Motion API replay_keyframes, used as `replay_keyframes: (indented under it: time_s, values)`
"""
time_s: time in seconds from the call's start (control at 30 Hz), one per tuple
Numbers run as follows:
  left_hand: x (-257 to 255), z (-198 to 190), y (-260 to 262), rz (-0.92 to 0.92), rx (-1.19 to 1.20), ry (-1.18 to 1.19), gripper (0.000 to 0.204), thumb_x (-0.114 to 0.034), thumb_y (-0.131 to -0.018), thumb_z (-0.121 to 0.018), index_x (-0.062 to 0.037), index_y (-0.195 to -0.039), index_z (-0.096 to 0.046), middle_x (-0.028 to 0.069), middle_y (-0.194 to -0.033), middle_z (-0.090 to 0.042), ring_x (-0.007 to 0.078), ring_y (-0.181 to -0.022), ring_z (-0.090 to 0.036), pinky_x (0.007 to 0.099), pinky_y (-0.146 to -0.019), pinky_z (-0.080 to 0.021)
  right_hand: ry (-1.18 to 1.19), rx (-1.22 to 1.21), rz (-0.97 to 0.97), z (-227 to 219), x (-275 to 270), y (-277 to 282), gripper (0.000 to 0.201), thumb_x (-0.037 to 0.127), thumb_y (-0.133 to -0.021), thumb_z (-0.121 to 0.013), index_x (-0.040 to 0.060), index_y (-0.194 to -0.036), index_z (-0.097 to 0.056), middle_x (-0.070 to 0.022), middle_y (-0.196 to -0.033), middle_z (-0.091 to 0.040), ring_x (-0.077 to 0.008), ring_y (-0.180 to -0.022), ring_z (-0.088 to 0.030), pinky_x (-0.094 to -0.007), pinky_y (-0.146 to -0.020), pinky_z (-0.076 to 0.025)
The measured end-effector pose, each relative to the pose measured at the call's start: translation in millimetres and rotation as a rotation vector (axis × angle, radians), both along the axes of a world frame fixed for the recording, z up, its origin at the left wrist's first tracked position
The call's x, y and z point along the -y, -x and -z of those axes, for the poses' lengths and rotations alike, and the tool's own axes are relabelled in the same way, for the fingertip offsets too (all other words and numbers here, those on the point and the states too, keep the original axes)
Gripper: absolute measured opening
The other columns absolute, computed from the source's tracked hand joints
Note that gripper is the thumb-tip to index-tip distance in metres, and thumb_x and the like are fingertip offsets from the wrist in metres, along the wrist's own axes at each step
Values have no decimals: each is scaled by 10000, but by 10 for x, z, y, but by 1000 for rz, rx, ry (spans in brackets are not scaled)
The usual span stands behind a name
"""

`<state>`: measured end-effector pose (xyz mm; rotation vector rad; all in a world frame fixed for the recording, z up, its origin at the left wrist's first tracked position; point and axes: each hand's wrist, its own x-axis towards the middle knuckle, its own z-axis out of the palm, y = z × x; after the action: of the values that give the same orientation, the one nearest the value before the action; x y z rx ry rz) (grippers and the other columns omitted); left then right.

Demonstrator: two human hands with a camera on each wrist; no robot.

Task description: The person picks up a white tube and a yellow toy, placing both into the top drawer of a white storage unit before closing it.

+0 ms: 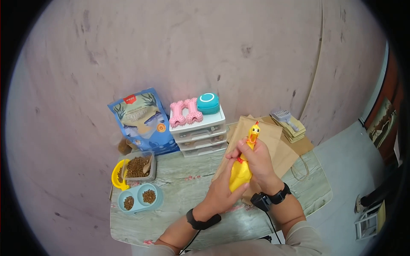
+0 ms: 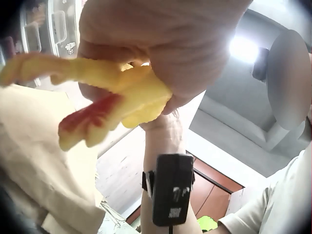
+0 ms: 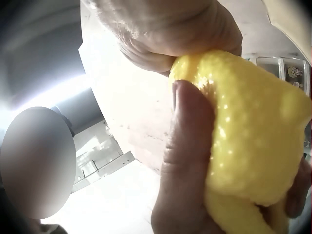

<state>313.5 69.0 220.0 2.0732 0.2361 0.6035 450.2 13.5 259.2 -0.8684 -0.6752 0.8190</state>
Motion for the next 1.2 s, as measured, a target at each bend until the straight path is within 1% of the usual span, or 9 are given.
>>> replay_keyframes:
  time_s: [0.37,0.47,0.53,0.63,0.8,0.93,1.03,1.13,1.2]
  values:
    - [50,156,-32,86,212,2,943,-151,-723,-796,-35,-1425,-177,183,-1338,-419,260,-1229,-466,368,-1005,-393,-174,72,-78,-26,53,-70,318,306,-998,-459,50,-811,-493,-32,-620,-536,-196,-720,-649,-306,-677,-528]
    - [93,129,-42,106,388,281,854,-152,-725,-793,-17,-1391,-275,188,-1283,-481,275,-1194,-500,371,-1003,-406,-218,18,-94,13,45,-136,324,328,-993,-466,52,-828,-502,-37,-632,-535,-197,-689,-628,-295,-647,-508]
    - [44,-33,26,191,232,763,798,-112,-754,-765,-19,-1380,-281,161,-1246,-522,232,-1131,-549,333,-957,-445,-257,-4,-121,7,57,-140,326,345,-989,-471,51,-855,-511,-42,-652,-539,-196,-680,-616,-288,-630,-495]
    - [-67,-12,56,296,58,875,701,-119,-781,-748,-25,-1350,-349,105,-1154,-583,169,-1040,-588,291,-893,-477,-299,-100,-95,-94,98,-95,345,421,-982,-439,83,-970,-504,-59,-688,-523,-203,-653,-560,-320,-621,-447]
    - [-89,-88,134,404,-259,714,507,-182,-809,-738,-27,-1231,-502,46,-1068,-616,126,-963,-596,279,-832,-489,-480,-164,-405,-53,109,-240,414,490,-954,-448,88,-1031,-513,-41,-717,-496,-175,-631,-535,-305,-603,-412]
    - [-4,-162,111,329,-272,655,424,-220,-823,-729,-24,-1160,-561,32,-1024,-630,120,-915,-607,275,-787,-496,-461,-113,-407,-37,115,-240,402,476,-945,-475,83,-1020,-513,-39,-733,-508,-160,-605,-530,-298,-607,-418]
    - [-47,65,37,129,-147,285,421,-221,-822,-730,-33,-1160,-564,33,-993,-638,114,-913,-608,271,-788,-495,-287,16,-178,22,61,-259,366,438,-938,-507,78,-1002,-506,-42,-755,-530,-149,-588,-535,-285,-627,-440]
    - [-47,94,37,114,-127,395,413,-233,-832,-721,-39,-1161,-565,28,-975,-639,111,-860,-619,256,-738,-502,-273,-31,-152,-3,21,-222,319,350,-928,-579,54,-1032,-521,-53,-814,-570,-138,-682,-577,-246,-621,-474]
    - [-92,-14,84,58,-171,462,412,-234,-840,-712,-39,-1168,-557,24,-963,-639,107,-825,-622,245,-677,-502,-171,17,70,-98,53,-143,316,315,-949,-563,37,-1097,-536,-57,-850,-590,-150,-744,-603,-259,-671,-498]
